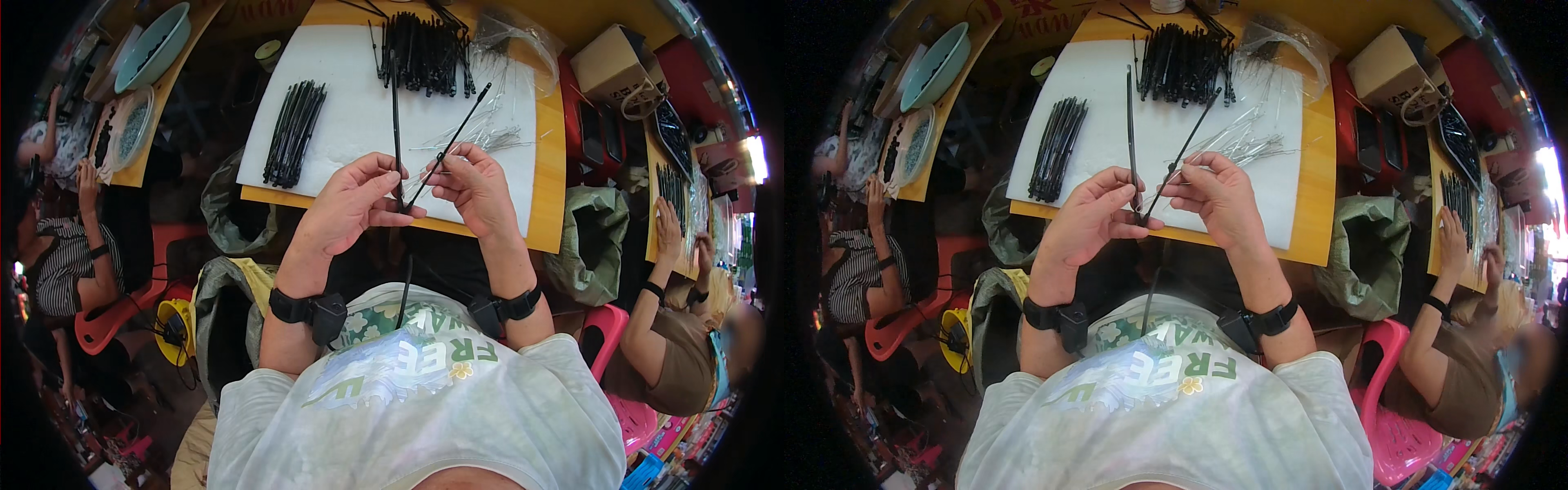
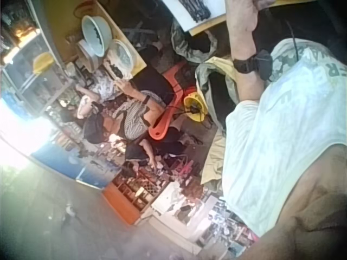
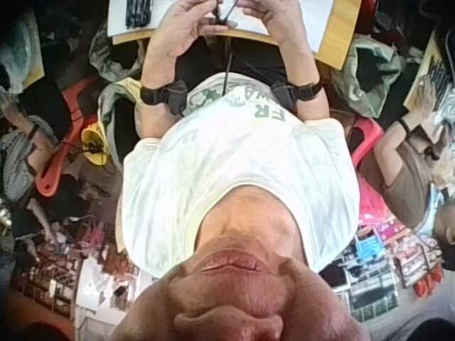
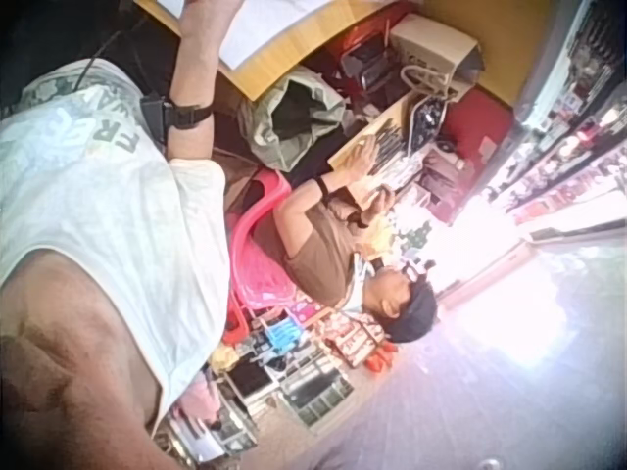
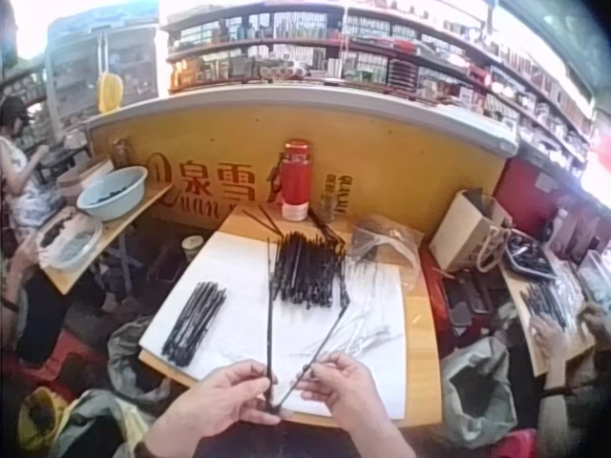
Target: The person is attaching black zip ties to silver wire bundles at a manual assembly station.
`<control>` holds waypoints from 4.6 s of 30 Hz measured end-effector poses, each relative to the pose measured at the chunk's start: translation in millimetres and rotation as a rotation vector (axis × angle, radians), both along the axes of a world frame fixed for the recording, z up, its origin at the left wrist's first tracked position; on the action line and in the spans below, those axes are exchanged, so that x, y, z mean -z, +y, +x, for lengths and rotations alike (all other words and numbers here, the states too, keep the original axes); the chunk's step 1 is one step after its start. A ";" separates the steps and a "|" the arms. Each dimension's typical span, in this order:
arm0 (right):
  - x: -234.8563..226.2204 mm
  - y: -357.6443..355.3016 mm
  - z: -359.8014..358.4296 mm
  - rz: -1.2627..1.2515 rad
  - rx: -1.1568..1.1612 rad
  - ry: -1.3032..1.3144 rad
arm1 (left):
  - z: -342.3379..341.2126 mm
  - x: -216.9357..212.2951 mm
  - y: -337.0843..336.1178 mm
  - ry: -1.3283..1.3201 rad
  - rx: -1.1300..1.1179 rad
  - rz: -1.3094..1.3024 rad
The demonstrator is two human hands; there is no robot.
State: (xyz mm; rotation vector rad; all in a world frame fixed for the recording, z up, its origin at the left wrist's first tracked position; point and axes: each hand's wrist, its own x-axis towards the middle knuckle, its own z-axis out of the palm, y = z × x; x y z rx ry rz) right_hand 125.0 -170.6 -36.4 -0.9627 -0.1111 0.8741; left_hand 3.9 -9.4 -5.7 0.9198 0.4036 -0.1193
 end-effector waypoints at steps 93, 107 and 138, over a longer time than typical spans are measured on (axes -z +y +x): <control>9.0 7.0 -5.5 -0.239 0.082 -0.621 | -15.6 8.7 62.2 0.121 -0.247 0.608; 56.9 -58.6 13.1 -0.617 0.307 -0.866 | 4.1 43.3 89.9 0.362 -0.342 1.687; 57.2 -56.8 13.0 -0.584 0.367 -1.083 | 99.0 39.5 142.7 0.292 0.056 0.708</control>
